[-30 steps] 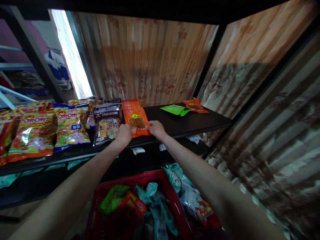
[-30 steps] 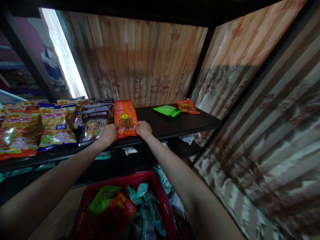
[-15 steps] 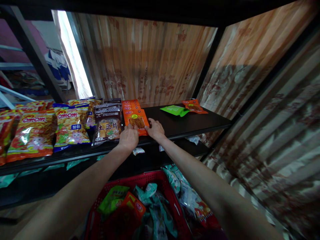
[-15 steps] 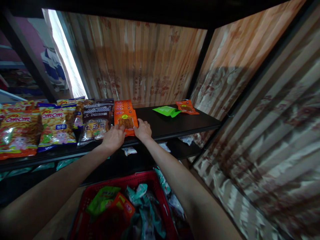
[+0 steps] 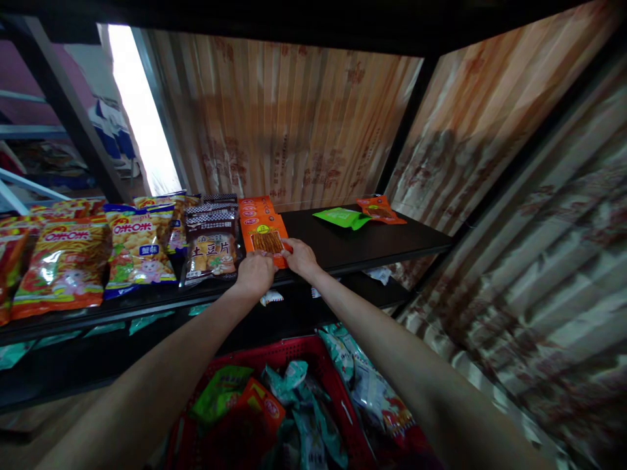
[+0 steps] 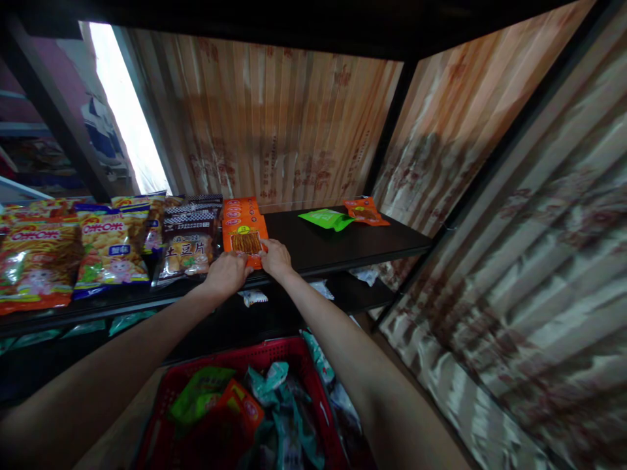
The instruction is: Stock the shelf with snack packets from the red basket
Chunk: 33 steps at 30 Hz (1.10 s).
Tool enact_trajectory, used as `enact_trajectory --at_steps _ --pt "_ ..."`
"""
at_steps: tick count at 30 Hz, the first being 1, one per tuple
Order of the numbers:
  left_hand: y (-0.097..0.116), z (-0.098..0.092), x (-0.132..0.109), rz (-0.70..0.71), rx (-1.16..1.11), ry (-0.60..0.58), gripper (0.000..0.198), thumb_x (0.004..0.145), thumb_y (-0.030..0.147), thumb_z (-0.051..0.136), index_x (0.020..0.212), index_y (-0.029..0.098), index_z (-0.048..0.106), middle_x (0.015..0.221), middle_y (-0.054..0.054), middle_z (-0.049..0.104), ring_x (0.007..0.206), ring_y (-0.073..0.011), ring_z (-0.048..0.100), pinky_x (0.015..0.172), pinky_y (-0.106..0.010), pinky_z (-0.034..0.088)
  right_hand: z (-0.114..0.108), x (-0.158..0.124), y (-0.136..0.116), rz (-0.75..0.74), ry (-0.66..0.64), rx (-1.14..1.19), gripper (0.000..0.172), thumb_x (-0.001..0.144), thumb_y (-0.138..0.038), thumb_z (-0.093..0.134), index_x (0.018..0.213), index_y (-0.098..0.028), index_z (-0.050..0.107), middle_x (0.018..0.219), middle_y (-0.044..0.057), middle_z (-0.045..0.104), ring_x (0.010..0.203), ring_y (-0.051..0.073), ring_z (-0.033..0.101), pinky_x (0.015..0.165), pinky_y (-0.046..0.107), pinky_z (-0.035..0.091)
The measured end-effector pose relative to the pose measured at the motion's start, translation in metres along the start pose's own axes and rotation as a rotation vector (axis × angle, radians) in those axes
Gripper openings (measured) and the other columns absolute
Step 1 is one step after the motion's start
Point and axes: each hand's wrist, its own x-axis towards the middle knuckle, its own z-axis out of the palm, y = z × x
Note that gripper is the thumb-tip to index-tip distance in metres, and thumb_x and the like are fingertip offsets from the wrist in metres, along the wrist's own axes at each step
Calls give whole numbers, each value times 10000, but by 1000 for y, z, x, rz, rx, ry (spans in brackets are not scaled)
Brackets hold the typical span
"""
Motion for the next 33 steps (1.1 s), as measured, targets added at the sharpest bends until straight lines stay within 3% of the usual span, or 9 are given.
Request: enact_trajectory --at_steps 17,24,28,33 --pt "-1 -1 7 -12 -9 -16 353 865 318 515 1058 57 654 1028 -199 660 1039 -287 597 862 -347 478 7 4 3 15 8 -24 409 852 -207 515 1258 -224 562 1317 59 562 1197 196 527 1021 300 396" --pt "2 2 -2 -53 -6 58 388 884 354 453 1111 86 619 1086 -179 612 1031 -281 573 815 -344 485 5 -2 1 11 13 -49 411 865 -227 484 1269 -224 554 1322 65 550 1207 201 509 1011 310 401" --pt "0 7 -11 25 1 130 390 892 389 426 1102 126 622 1134 -157 590 1091 -288 524 866 -368 460 3 -8 -2 -28 28 -82 399 872 -236 477 1257 -193 571 1354 90 511 1215 206 497 1037 312 371" --pt "-4 12 -16 60 -11 91 380 919 346 355 1077 136 631 1120 -147 618 1058 -272 548 874 -379 448 2 -14 -2 -93 -14 -110 394 873 -223 479 1250 -159 576 1333 112 529 1197 207 510 1048 318 357"
